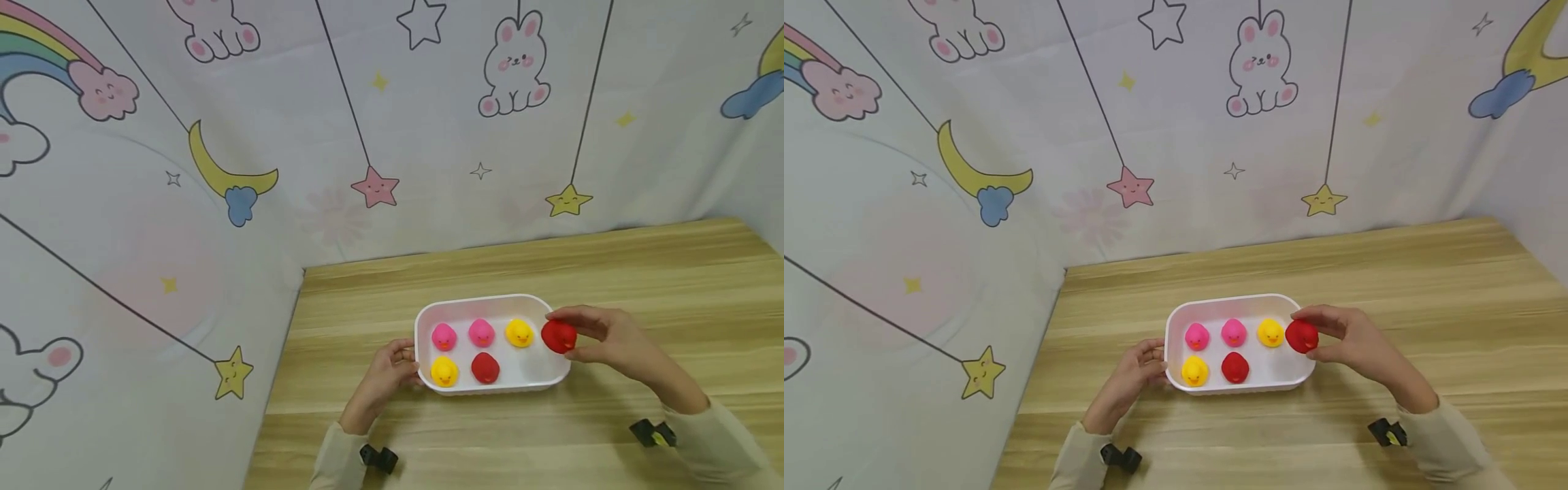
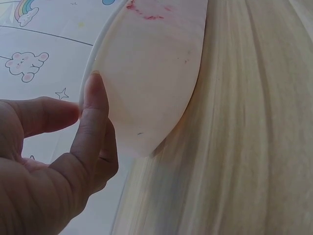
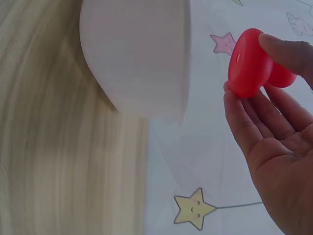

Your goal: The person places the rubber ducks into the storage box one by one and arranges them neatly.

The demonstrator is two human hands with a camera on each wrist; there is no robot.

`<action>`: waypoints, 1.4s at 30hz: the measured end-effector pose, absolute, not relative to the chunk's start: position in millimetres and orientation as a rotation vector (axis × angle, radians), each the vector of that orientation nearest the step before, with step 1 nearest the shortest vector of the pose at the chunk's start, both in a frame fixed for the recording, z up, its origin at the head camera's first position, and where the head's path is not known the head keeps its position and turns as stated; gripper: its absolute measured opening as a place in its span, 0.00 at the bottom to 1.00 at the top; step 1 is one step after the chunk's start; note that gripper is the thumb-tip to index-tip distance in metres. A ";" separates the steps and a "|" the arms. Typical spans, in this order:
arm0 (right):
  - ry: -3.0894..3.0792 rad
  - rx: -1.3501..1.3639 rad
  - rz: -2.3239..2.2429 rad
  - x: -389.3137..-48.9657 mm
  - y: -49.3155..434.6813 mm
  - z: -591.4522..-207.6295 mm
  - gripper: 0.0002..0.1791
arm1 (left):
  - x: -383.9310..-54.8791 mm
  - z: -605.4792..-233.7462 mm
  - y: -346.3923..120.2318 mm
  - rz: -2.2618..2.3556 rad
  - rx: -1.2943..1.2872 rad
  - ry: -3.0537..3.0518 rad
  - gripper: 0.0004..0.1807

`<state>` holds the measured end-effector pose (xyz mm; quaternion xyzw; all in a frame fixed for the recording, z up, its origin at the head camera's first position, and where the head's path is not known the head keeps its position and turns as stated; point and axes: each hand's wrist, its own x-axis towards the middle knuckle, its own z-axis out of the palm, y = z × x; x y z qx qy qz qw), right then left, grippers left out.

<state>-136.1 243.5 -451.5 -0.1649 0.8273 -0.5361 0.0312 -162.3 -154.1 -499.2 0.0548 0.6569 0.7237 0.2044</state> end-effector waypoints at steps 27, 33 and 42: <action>2.726 -0.792 -1.259 -152.0 203.5 -483.1 0.20 | -161.8 -500.4 -152.0 1.988 0.148 1.851 0.28; 2.848 -0.935 -1.034 -153.3 199.6 -482.8 0.18 | -162.6 -500.5 -152.5 1.992 0.165 1.840 0.28; 2.906 -1.004 -0.892 -156.6 193.9 -482.4 0.17 | -163.0 -497.8 -153.4 1.994 0.165 1.853 0.28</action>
